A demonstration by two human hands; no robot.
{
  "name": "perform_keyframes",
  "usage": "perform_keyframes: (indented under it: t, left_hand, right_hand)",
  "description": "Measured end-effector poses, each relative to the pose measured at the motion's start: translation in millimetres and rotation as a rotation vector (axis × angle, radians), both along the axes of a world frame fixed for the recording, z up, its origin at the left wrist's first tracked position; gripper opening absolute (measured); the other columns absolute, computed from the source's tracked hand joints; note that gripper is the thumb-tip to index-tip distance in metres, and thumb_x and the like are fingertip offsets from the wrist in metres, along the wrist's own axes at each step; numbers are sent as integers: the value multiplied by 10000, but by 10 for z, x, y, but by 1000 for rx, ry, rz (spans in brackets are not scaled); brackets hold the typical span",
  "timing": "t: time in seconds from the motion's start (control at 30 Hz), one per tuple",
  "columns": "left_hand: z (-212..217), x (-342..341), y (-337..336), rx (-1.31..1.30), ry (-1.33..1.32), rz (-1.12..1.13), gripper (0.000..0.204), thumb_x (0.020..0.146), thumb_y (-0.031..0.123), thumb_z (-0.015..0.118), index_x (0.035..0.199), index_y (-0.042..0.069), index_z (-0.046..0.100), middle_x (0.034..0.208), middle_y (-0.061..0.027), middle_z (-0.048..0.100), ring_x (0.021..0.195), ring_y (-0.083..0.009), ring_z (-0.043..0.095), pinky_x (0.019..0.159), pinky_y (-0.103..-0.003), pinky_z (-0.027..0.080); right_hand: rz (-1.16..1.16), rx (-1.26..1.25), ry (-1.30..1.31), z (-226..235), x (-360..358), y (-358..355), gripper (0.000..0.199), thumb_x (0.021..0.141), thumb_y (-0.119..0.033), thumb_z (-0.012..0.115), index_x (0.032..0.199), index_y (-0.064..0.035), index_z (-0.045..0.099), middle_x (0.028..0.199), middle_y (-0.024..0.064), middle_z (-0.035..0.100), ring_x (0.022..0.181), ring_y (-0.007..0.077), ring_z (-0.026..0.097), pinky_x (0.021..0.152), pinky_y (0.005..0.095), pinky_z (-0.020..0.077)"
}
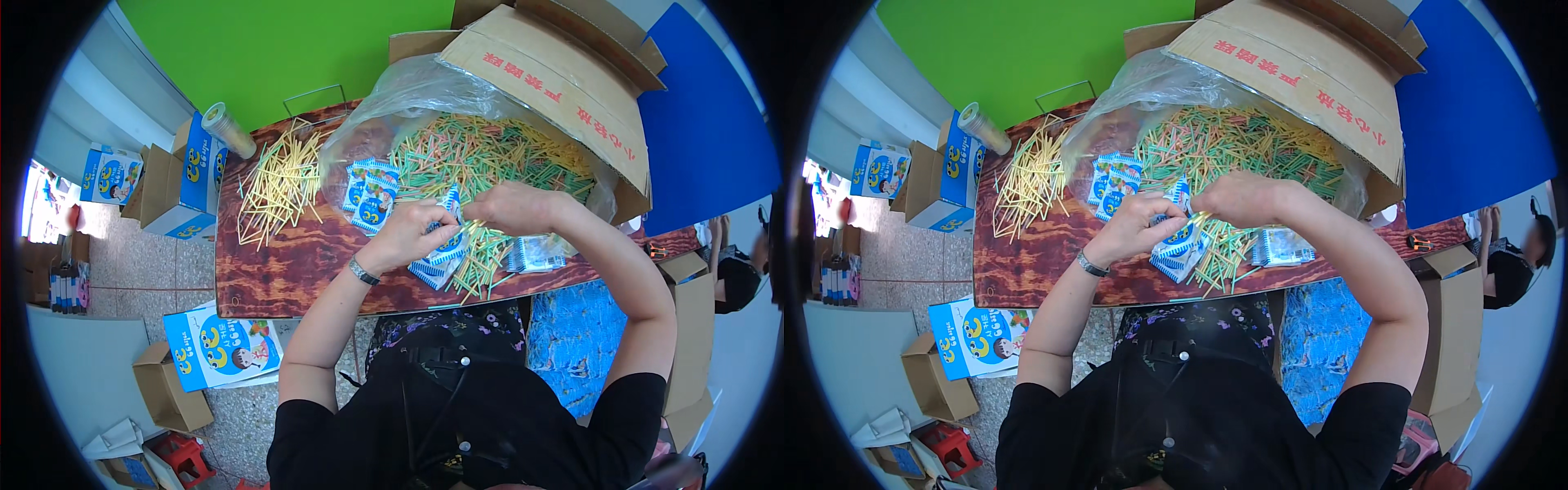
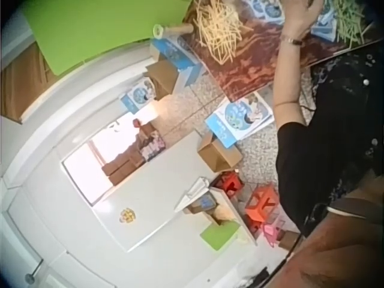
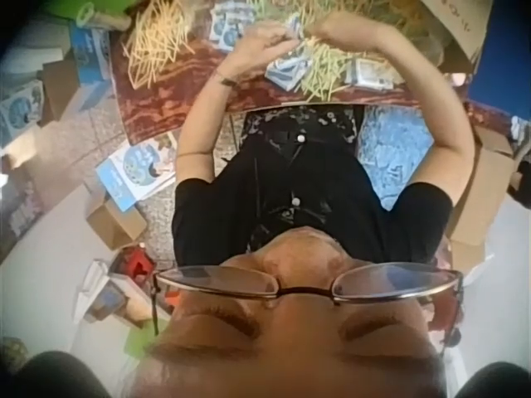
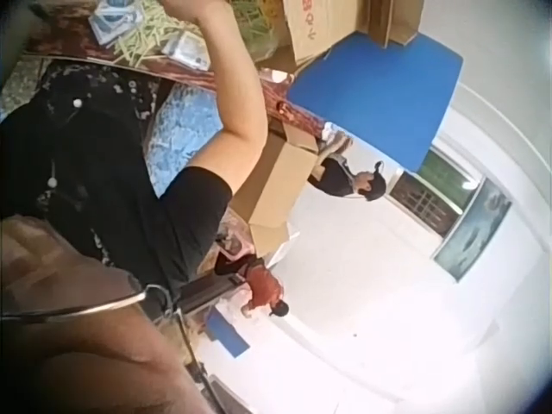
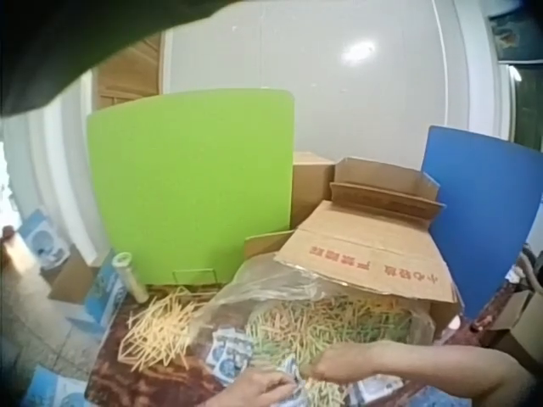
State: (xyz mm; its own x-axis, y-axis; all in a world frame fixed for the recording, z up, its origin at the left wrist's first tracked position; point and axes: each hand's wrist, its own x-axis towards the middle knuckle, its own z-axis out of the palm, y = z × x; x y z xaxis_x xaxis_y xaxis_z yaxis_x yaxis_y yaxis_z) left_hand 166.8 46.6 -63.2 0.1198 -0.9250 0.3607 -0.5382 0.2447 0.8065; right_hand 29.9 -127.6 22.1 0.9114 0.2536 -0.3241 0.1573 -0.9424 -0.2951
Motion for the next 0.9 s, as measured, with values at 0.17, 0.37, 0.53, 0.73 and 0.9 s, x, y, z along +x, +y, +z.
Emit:
perform_keyframes:
  t: [0.17, 0.37, 0.53, 0.73, 0.9]
  left_hand:
    - [-23, -45, 5, -3, -180, 49, 102, 804, 129, 652, 783, 45, 598, 758, -112, 604, 735, -294, 614, 649, -404, 473]
    - [-7, 98, 201, -11, -179, 100, 99, 789, 93, 627, 767, 34, 551, 749, -110, 594, 720, -305, 606, 651, -403, 472]
    - [-13, 411, 644, 106, -104, 219, 86, 804, 72, 650, 794, 23, 580, 765, -90, 592, 719, -212, 597, 656, -327, 460]
    - [-166, 1096, 1483, 212, -318, 651, 67, 812, 90, 642, 835, 28, 646, 796, -93, 651, 721, -193, 629, 688, -322, 492]
    - [-414, 1877, 1511, 268, -531, 874, 123, 846, 120, 635, 836, -2, 626, 805, -141, 641, 744, -288, 633, 698, -368, 484]
  right_hand:
    - [-25, -48, 26, -126, 0, 28, 134, 857, -117, 596, 965, -40, 576, 847, 176, 653, 869, 366, 653, 699, 477, 500]
    - [-32, 185, -28, -266, 18, -99, 118, 903, -141, 561, 966, -41, 573, 799, 179, 638, 802, 376, 640, 669, 471, 488]
    - [-204, 382, 45, -336, -220, -463, 119, 944, -134, 511, 1000, -45, 569, 739, 120, 613, 720, 271, 630, 639, 394, 493]
    - [-607, 613, 242, -391, -668, -758, 233, 1006, -214, 451, 1167, -46, 461, 812, 38, 600, 737, 119, 610, 667, 297, 521]
    - [-788, 714, 464, -301, -776, -738, 272, 1019, -303, 420, 1027, -46, 509, 837, 21, 578, 758, 123, 619, 680, 283, 531]
